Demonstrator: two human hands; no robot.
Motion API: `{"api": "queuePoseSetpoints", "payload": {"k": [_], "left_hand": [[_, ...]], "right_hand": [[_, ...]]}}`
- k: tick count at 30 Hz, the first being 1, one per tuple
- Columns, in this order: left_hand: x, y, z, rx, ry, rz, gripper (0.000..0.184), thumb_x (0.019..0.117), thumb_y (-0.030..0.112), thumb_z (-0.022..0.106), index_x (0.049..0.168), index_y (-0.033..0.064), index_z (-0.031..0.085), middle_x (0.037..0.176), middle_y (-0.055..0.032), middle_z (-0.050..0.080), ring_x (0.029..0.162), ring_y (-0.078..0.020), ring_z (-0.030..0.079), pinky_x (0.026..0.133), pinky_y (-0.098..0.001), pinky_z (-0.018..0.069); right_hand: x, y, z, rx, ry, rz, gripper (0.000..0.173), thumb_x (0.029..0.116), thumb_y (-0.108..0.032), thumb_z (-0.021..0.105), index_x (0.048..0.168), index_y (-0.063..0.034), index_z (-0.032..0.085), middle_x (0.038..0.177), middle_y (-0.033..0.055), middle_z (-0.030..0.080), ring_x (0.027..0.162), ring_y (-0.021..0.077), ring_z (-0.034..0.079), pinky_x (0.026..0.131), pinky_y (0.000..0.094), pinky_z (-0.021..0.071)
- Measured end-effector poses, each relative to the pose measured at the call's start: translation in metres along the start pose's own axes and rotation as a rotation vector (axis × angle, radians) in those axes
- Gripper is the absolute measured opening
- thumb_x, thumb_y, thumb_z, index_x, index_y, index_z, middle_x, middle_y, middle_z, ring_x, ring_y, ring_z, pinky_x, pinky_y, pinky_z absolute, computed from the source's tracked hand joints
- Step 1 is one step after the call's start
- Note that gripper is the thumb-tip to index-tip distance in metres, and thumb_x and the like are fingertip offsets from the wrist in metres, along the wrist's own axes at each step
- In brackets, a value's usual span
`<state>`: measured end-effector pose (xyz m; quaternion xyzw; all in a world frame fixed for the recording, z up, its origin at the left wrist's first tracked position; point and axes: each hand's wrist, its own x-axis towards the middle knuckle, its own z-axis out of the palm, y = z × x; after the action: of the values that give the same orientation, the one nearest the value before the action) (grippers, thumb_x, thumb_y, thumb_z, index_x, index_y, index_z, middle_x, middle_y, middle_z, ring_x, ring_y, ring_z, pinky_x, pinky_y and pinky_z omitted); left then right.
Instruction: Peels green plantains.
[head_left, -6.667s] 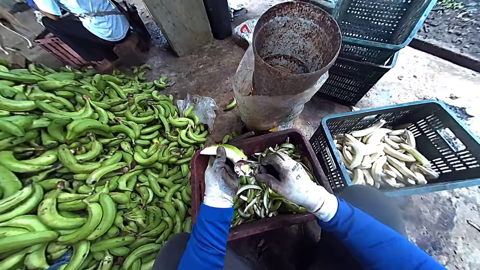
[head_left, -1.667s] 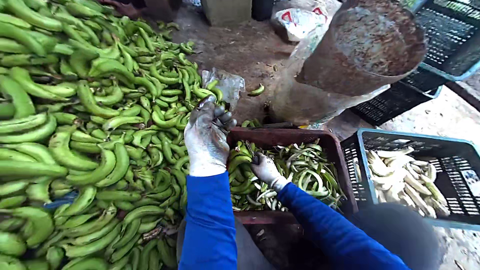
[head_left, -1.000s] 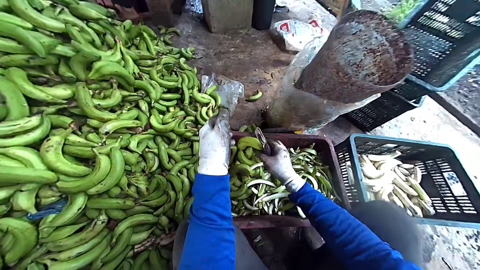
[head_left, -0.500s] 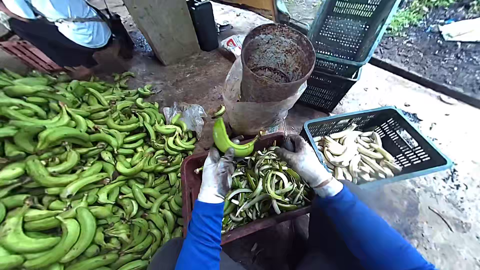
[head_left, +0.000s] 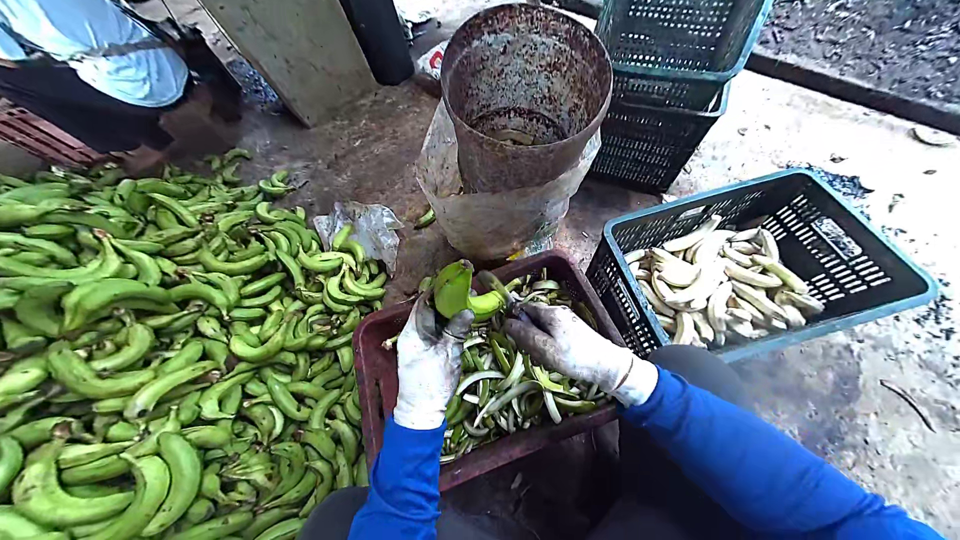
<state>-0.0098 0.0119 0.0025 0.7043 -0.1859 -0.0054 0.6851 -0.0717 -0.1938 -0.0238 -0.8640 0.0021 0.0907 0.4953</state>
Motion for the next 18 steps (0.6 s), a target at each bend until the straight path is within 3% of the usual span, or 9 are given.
{"api": "queuePoseSetpoints", "payload": {"k": [2, 3, 5, 7, 11, 12, 14, 18], "left_hand": [[-0.001, 0.008, -0.007, -0.288, -0.002, -0.034, 0.051, 0.0970, 0.021, 0.070, 0.141, 0.0052, 0.050, 0.126, -0.0166, 0.067, 0.111, -0.0316, 0.069, 0.093, -0.0496, 0.0602], [0.003, 0.013, -0.015, -0.396, -0.023, -0.030, 0.051, 0.0981, 0.021, 0.068, 0.143, 0.0080, 0.048, 0.128, -0.0163, 0.066, 0.112, -0.0322, 0.068, 0.093, -0.0501, 0.0598], [0.007, 0.015, -0.031, -0.623, -0.070, -0.070, 0.041, 0.1037, 0.023, 0.057, 0.142, 0.0122, 0.049, 0.126, -0.0150, 0.066, 0.111, -0.0298, 0.068, 0.092, -0.0470, 0.0591], [0.004, 0.007, -0.040, -0.808, -0.025, -0.170, 0.035, 0.1073, 0.028, 0.045, 0.138, 0.0132, 0.055, 0.119, -0.0143, 0.068, 0.102, -0.0268, 0.069, 0.084, -0.0434, 0.0603], [0.002, 0.001, -0.029, -0.588, 0.177, -0.291, 0.045, 0.1083, 0.048, 0.040, 0.118, 0.0121, 0.064, 0.088, -0.0065, 0.066, 0.064, -0.0135, 0.061, 0.054, -0.0290, 0.0548], [0.002, 0.002, -0.025, -0.510, 0.205, -0.295, 0.046, 0.1085, 0.049, 0.039, 0.115, 0.0118, 0.065, 0.086, -0.0065, 0.066, 0.063, -0.0138, 0.061, 0.054, -0.0300, 0.0545], [0.001, 0.004, -0.021, -0.416, 0.179, -0.281, 0.047, 0.1089, 0.049, 0.036, 0.121, 0.0144, 0.065, 0.091, -0.0059, 0.068, 0.073, -0.0150, 0.065, 0.064, -0.0334, 0.0585], [-0.004, 0.006, -0.013, -0.433, 0.078, -0.291, 0.047, 0.1092, 0.049, 0.035, 0.125, 0.0155, 0.064, 0.093, -0.0070, 0.067, 0.072, -0.0156, 0.063, 0.063, -0.0330, 0.0572]], "right_hand": [[0.005, 0.013, 0.012, -0.175, -0.136, 0.124, 0.048, 0.1027, -0.055, 0.048, 0.105, -0.0111, 0.068, 0.084, 0.0097, 0.066, 0.079, 0.0265, 0.067, 0.075, 0.0554, 0.0545], [0.006, 0.015, 0.016, -0.196, -0.130, 0.137, 0.048, 0.1014, -0.056, 0.049, 0.105, -0.0120, 0.067, 0.087, 0.0098, 0.066, 0.083, 0.0275, 0.066, 0.077, 0.0573, 0.0527], [0.005, 0.009, 0.015, -0.111, -0.011, 0.080, 0.043, 0.0993, -0.055, 0.056, 0.116, -0.0175, 0.069, 0.092, 0.0040, 0.069, 0.085, 0.0196, 0.067, 0.080, 0.0499, 0.0560], [0.006, -0.001, 0.011, -0.043, 0.102, -0.004, 0.045, 0.0963, -0.055, 0.063, 0.126, -0.0215, 0.068, 0.102, 0.0011, 0.070, 0.089, 0.0146, 0.067, 0.083, 0.0447, 0.0575], [-0.002, -0.013, 0.021, -0.036, 0.216, -0.245, 0.047, 0.1012, -0.055, 0.055, 0.132, -0.0209, 0.065, 0.113, 0.0007, 0.067, 0.096, 0.0110, 0.065, 0.084, 0.0388, 0.0582], [-0.005, -0.016, 0.024, -0.053, 0.228, -0.314, 0.046, 0.1028, -0.052, 0.053, 0.131, -0.0186, 0.066, 0.113, 0.0017, 0.066, 0.096, 0.0110, 0.065, 0.083, 0.0376, 0.0581], [-0.011, -0.020, 0.028, -0.137, 0.224, -0.424, 0.045, 0.1039, -0.049, 0.052, 0.131, -0.0158, 0.067, 0.114, 0.0038, 0.067, 0.099, 0.0121, 0.065, 0.086, 0.0366, 0.0574], [-0.010, -0.021, 0.033, -0.248, 0.159, -0.517, 0.045, 0.1041, -0.050, 0.052, 0.125, -0.0150, 0.071, 0.107, 0.0046, 0.068, 0.099, 0.0144, 0.064, 0.087, 0.0363, 0.0554]]}}
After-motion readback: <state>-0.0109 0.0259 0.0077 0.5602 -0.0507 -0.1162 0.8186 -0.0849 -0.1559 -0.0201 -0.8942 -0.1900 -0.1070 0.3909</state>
